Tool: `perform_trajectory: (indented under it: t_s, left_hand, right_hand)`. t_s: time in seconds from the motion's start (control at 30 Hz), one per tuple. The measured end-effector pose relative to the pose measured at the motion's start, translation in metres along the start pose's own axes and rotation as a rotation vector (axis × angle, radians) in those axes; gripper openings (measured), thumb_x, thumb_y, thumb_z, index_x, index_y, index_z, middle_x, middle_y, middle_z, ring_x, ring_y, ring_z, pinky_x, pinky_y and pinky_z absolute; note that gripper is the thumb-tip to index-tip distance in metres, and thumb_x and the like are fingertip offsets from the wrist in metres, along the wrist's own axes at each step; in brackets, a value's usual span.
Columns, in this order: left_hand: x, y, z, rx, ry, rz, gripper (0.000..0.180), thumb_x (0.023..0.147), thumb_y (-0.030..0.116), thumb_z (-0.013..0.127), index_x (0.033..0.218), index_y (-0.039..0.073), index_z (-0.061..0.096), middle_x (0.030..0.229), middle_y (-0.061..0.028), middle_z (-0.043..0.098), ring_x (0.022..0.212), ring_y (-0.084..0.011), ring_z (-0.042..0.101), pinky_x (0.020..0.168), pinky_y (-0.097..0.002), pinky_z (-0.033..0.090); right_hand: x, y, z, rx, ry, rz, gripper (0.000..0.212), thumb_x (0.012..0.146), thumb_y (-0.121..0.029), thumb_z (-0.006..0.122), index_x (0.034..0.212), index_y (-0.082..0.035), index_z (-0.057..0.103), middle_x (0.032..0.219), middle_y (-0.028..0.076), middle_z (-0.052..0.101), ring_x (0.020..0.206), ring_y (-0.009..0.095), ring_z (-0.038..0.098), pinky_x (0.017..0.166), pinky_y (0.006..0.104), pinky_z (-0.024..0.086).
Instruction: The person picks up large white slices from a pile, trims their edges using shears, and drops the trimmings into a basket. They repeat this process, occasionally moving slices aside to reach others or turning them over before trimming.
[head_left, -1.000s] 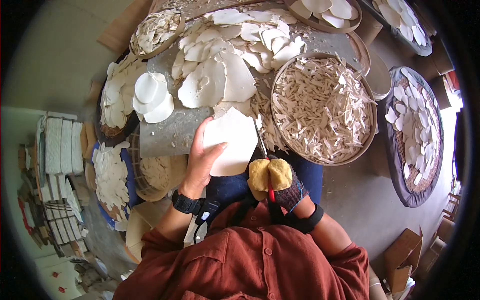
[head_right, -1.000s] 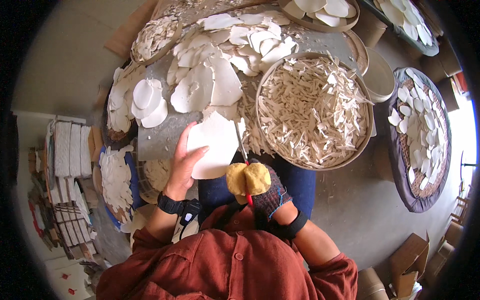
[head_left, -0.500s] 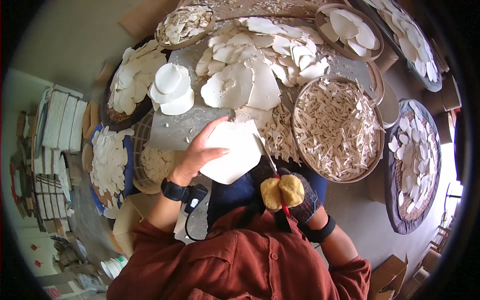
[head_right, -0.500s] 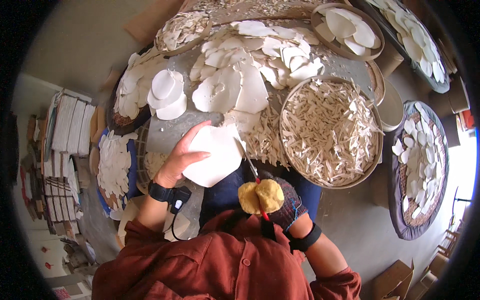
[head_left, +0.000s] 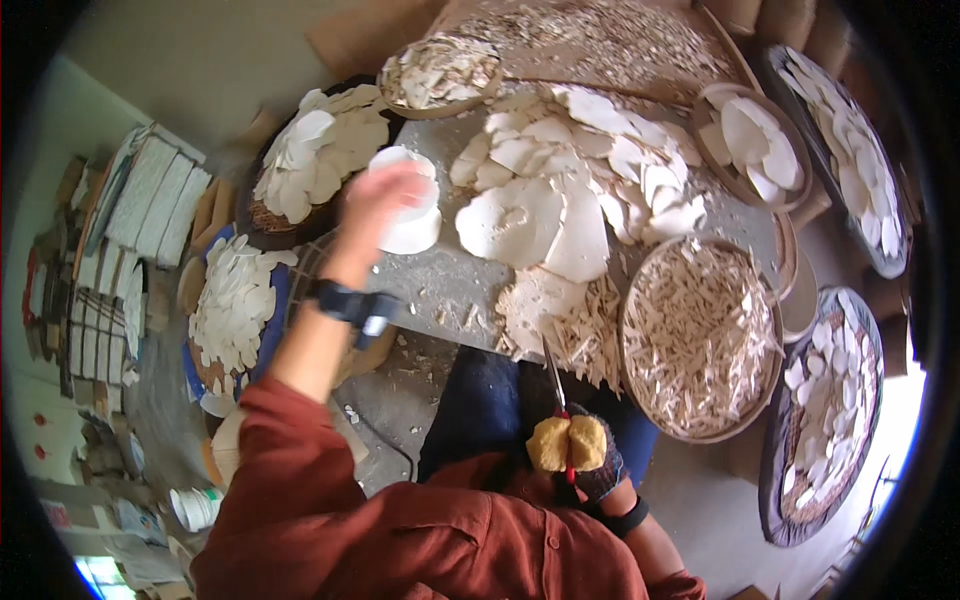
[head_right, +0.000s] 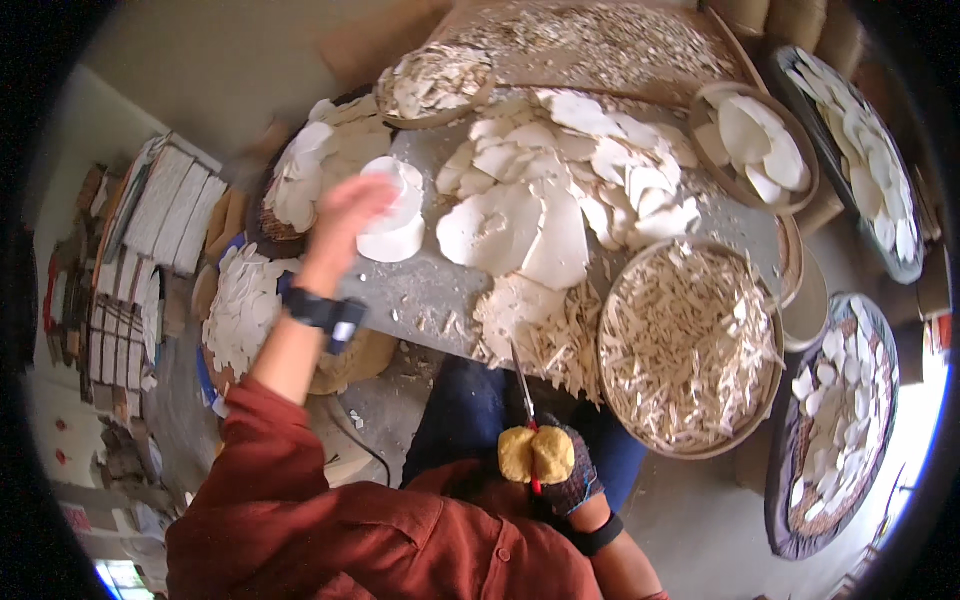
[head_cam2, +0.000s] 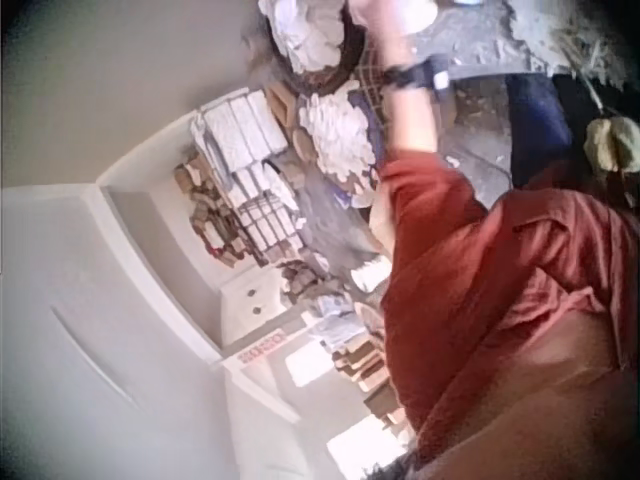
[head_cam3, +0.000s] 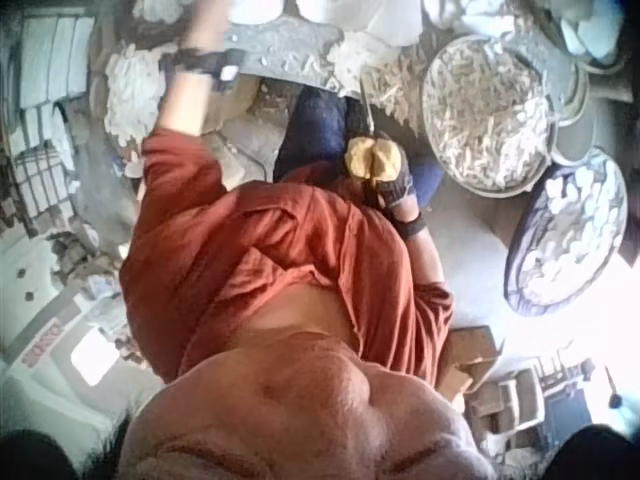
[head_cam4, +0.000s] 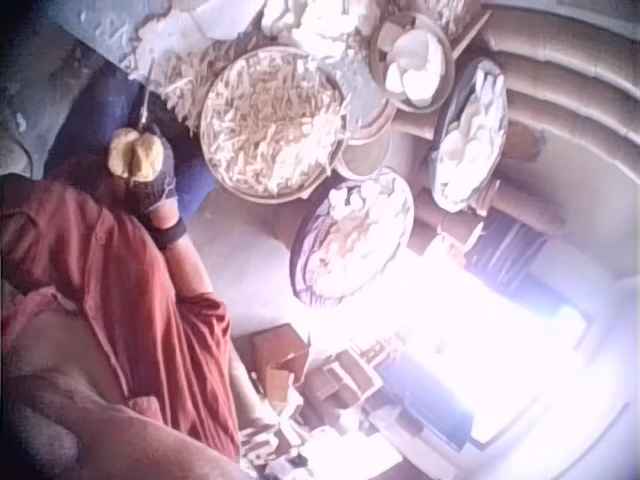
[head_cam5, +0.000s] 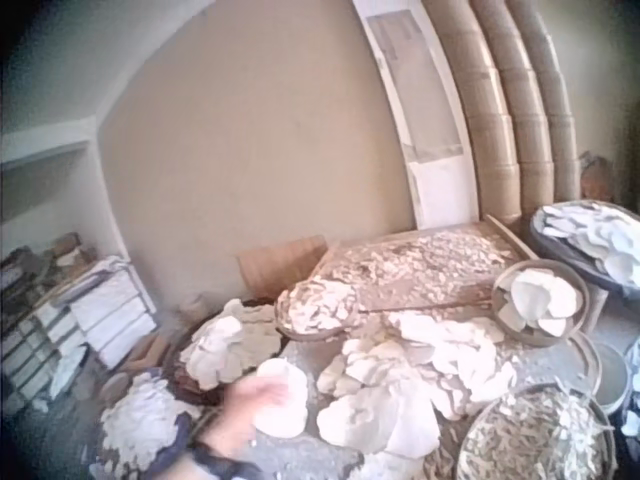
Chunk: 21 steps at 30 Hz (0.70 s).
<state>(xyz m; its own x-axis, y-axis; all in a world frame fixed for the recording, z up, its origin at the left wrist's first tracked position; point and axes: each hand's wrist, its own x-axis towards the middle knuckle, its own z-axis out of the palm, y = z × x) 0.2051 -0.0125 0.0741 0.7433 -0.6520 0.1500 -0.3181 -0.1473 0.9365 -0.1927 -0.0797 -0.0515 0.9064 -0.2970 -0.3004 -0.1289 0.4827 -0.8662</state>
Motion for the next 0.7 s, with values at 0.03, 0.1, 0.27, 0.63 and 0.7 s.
perform_trajectory:
  t_s: [0.03,0.1,0.27,0.63,0.7]
  left_hand:
    - [-0.002,0.0,0.031,-0.237,-0.104,-0.042,0.026,0.083,0.021,0.06,0.096,-0.001,0.063,0.083,-0.0058,0.065,0.071,-0.0113,0.06,0.067,-0.0245,0.048]
    - [0.011,-0.056,0.074,-0.014,-0.074,0.126,0.017,0.08,0.014,0.06,0.09,0.002,0.065,0.084,-0.0071,0.066,0.073,-0.0131,0.062,0.064,-0.0256,0.047]
    - [0.009,-0.084,0.143,0.605,0.115,0.209,0.012,0.072,0.012,0.065,0.079,0.004,0.059,0.074,-0.0111,0.061,0.071,-0.027,0.059,0.064,-0.0364,0.047]
    - [-0.061,-0.002,0.128,-0.181,-0.276,-0.274,0.014,0.079,0.01,0.064,0.084,0.002,0.055,0.072,-0.0075,0.062,0.063,-0.0125,0.06,0.049,-0.0243,0.047]
    - [-0.09,0.021,0.124,-0.424,-0.315,-0.399,0.014,0.081,0.007,0.062,0.089,0.001,0.053,0.077,-0.0079,0.062,0.064,-0.0108,0.06,0.051,-0.0225,0.049]
  right_hand:
    - [0.001,-0.014,0.002,-0.065,-0.107,-0.018,0.03,0.088,-0.023,0.055,0.106,0.002,0.052,0.102,0.012,0.061,0.093,0.021,0.061,0.083,0.0351,0.049]
    - [0.004,-0.018,0.006,-0.149,-0.098,-0.038,0.026,0.087,-0.018,0.054,0.105,0.001,0.054,0.099,0.012,0.063,0.092,0.021,0.061,0.081,0.0338,0.049]
    - [-0.005,0.003,-0.007,0.373,0.031,0.088,0.025,0.083,-0.01,0.057,0.106,-0.001,0.051,0.095,0.01,0.06,0.089,0.021,0.061,0.081,0.0352,0.051]
    - [-0.005,0.003,0.001,0.603,-0.158,-0.172,0.027,0.086,-0.02,0.056,0.105,-0.002,0.054,0.1,0.01,0.06,0.09,0.021,0.06,0.082,0.0347,0.048]
    - [0.001,0.023,-0.013,0.366,-0.129,-0.279,0.029,0.087,-0.021,0.051,0.106,0.001,0.054,0.1,0.012,0.061,0.089,0.023,0.06,0.081,0.0353,0.049]
